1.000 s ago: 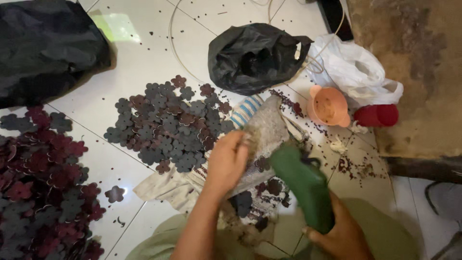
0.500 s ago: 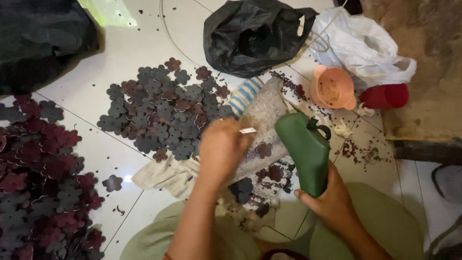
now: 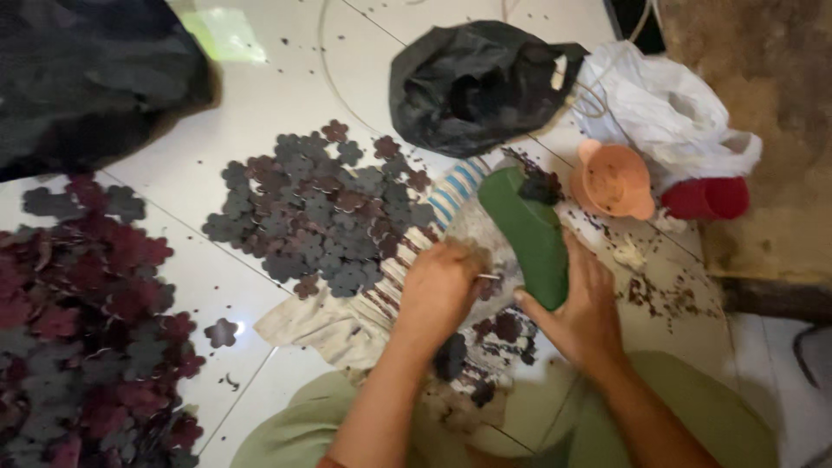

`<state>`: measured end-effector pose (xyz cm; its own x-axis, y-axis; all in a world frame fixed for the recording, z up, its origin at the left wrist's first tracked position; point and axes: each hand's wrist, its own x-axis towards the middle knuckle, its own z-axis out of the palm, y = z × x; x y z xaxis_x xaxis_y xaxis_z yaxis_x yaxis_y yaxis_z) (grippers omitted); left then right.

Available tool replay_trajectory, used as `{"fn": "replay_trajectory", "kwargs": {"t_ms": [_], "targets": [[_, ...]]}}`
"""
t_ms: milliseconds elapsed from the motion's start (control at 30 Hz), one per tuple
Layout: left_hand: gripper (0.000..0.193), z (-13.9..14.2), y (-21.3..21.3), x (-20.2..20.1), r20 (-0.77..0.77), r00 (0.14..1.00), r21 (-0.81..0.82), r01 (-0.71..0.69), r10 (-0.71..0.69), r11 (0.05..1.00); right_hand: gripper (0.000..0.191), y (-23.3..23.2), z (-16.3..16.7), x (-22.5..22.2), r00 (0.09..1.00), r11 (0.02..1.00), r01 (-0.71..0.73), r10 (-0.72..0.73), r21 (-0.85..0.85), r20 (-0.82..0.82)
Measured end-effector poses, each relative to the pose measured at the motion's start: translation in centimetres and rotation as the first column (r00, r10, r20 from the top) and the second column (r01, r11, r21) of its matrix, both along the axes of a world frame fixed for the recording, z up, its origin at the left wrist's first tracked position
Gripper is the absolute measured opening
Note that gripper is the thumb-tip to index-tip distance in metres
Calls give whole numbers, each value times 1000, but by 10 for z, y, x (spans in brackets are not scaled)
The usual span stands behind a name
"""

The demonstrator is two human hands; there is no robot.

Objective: The person sits on the floor and sands the edges of small flower-shaped cut pieces one at a time using a green handheld electric sander, holding each piece against the sanding pad and setting it onto a growing pile of finished pieces.

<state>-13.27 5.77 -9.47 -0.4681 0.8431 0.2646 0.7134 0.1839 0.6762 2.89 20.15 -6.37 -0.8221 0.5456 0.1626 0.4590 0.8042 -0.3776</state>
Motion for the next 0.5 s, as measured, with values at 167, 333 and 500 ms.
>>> {"fn": "replay_trajectory", "kwargs": {"t_ms": [167,333,500], "targets": [[21,14,-10,-27,70,985,-182,-141,156,973,89,-9,-1,8,993,950,-40,72,311,-91],[20,23,-48,-57,-48,748,-11,-663,662,749,28,-31,-25,37,950,956,-289,293,-53,104],[29,13,-54,-62,491,570,-254,-629,658,735,35,-52,-66,49,716,850,-250,485,-463,503]]}}
